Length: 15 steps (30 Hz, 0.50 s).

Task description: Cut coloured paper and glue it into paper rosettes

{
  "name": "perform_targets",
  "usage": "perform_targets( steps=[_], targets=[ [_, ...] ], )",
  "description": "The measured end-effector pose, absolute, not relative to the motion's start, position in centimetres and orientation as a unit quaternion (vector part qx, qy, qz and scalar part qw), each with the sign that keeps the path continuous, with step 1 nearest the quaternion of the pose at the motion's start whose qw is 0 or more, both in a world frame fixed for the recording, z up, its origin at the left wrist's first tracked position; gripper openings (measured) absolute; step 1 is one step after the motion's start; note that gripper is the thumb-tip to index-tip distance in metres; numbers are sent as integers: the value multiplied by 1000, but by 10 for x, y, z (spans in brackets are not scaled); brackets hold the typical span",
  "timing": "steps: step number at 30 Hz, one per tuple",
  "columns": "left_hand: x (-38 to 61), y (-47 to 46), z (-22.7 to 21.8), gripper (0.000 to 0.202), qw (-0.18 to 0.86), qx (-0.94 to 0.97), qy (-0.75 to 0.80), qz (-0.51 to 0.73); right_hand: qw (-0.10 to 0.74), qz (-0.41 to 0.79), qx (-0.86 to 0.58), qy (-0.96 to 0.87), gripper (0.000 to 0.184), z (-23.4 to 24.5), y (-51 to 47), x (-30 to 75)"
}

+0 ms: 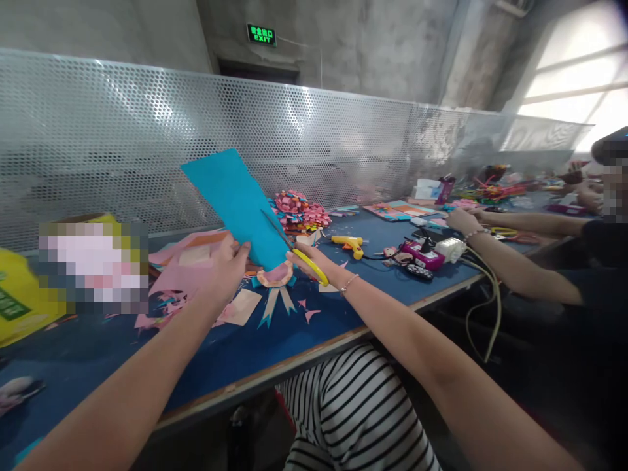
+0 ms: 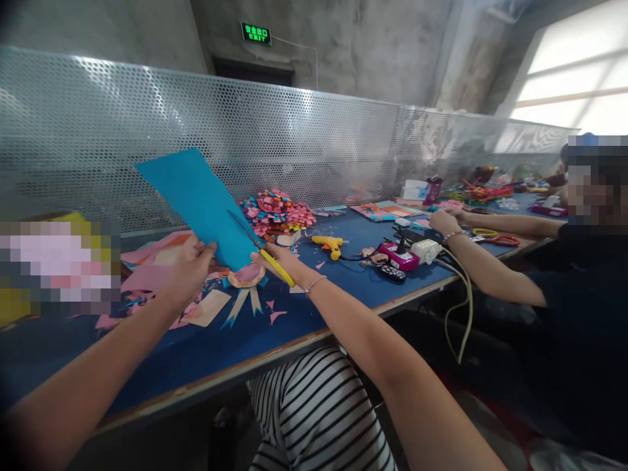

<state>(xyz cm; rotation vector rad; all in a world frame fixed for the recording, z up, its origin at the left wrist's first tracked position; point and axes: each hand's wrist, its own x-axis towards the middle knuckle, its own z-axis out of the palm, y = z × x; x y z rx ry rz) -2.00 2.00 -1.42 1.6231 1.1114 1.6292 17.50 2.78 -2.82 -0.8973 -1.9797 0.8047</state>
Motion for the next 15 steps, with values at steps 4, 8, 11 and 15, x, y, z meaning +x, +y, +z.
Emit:
perform_targets(
  steps=[4, 8, 11, 15],
  targets=[
    [-15, 15, -11, 26, 322, 578, 439, 608, 396, 278, -383, -787, 28, -29, 31, 172],
    [-13, 12, -8, 22, 347, 564, 440, 606, 395, 254, -385, -795, 26, -31, 32, 170],
    [-12, 12, -9, 21, 350, 563, 439, 606, 398, 246, -389, -794, 25, -31, 32, 168],
    [-13, 14, -11, 22, 345, 567, 431, 611, 398, 238, -396, -792, 26, -30, 32, 167]
  ],
)
